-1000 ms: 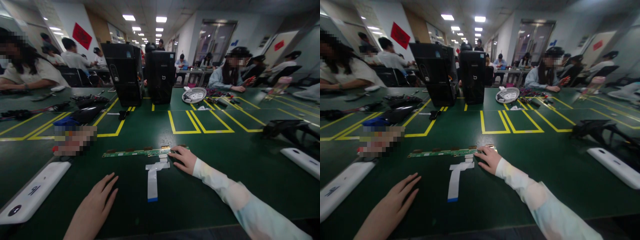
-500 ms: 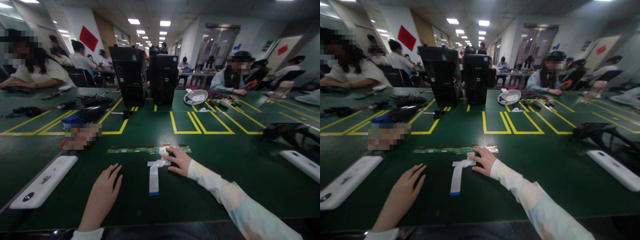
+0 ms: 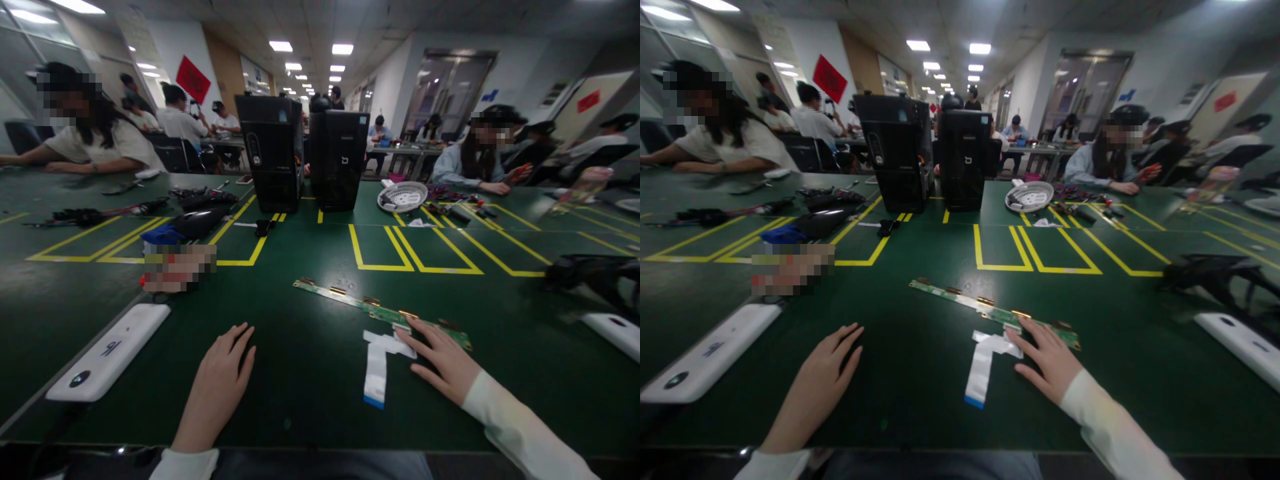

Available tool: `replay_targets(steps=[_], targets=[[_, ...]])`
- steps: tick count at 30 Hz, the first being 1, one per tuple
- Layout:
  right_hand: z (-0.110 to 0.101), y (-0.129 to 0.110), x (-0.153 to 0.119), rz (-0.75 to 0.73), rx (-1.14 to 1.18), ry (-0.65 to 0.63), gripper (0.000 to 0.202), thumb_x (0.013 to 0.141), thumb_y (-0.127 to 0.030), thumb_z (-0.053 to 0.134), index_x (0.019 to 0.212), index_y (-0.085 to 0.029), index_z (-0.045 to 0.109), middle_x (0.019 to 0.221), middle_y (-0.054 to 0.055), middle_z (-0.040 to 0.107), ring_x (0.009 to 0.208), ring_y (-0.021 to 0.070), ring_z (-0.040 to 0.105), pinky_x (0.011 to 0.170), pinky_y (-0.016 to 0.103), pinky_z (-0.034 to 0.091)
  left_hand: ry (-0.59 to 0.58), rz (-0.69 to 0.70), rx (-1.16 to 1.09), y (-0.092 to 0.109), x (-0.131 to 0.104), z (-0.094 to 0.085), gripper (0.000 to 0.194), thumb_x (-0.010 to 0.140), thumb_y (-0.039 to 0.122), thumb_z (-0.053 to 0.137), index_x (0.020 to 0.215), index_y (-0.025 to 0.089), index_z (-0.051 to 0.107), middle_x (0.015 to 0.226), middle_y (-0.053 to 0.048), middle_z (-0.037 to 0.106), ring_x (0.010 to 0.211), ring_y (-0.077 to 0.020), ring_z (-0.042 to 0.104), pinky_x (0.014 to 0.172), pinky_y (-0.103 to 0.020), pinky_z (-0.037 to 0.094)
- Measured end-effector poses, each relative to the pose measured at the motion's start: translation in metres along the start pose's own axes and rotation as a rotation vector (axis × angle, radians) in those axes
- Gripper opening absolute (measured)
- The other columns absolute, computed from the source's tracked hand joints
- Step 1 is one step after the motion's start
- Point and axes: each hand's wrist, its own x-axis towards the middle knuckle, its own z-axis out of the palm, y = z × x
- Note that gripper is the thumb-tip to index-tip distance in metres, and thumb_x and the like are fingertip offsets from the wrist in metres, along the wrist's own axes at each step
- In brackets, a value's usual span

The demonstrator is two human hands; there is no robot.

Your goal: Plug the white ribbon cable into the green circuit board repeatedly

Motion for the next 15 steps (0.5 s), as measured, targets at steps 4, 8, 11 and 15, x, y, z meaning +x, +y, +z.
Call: replay_targets(steps=[4, 8, 11, 15], targets=[[-0.007, 0.042, -0.071, 0.104, -0.077, 0.019, 0.054, 0.095, -0.050, 0.037, 0.146, -0.032, 0.037, 0.150, 0.011, 0.037, 0.130, 0.0313, 0.046, 0.099, 0.051, 0.046, 0.000, 0.005, 0.009, 0.000, 0.000, 0.000, 0.052, 0.093, 0.042, 0.034, 0.125, 0.010, 0.060, 0.129, -0.017, 0.059, 0.120, -0.0312, 0.055, 0.102, -0.050, 0.044], [-0.014, 0.072, -0.133, 0.187, -0.136, 0.045, 0.059, 0.093, -0.049, 0.042, 0.149, -0.034, 0.031, 0.152, 0.008, 0.035, 0.123, 0.0328, 0.053, 0.093, 0.051, 0.052, 0.001, 0.006, 0.016, 0.001, 0.000, -0.001, 0.051, 0.094, 0.042, 0.034, 0.125, 0.011, 0.060, 0.129, -0.017, 0.059, 0.120, -0.0312, 0.054, 0.102, -0.050, 0.044], [-0.014, 0.088, -0.167, 0.228, -0.165, 0.064, 0.063, 0.091, -0.045, 0.042, 0.151, -0.036, 0.023, 0.153, 0.009, 0.032, 0.120, 0.0350, 0.055, 0.089, 0.053, 0.054, -0.002, 0.010, 0.019, 0.001, 0.000, -0.001, 0.050, 0.094, 0.042, 0.034, 0.125, 0.012, 0.060, 0.129, -0.016, 0.059, 0.120, -0.0308, 0.055, 0.102, -0.049, 0.045], [-0.007, 0.102, -0.191, 0.371, -0.175, 0.148, 0.062, 0.089, -0.044, 0.041, 0.149, -0.042, 0.024, 0.144, 0.012, 0.045, 0.115, 0.0316, 0.059, 0.084, 0.047, 0.055, 0.017, 0.023, 0.020, 0.000, 0.000, 0.000, 0.049, 0.093, 0.042, 0.035, 0.124, 0.013, 0.060, 0.129, -0.017, 0.060, 0.119, -0.0312, 0.056, 0.101, -0.049, 0.045]])
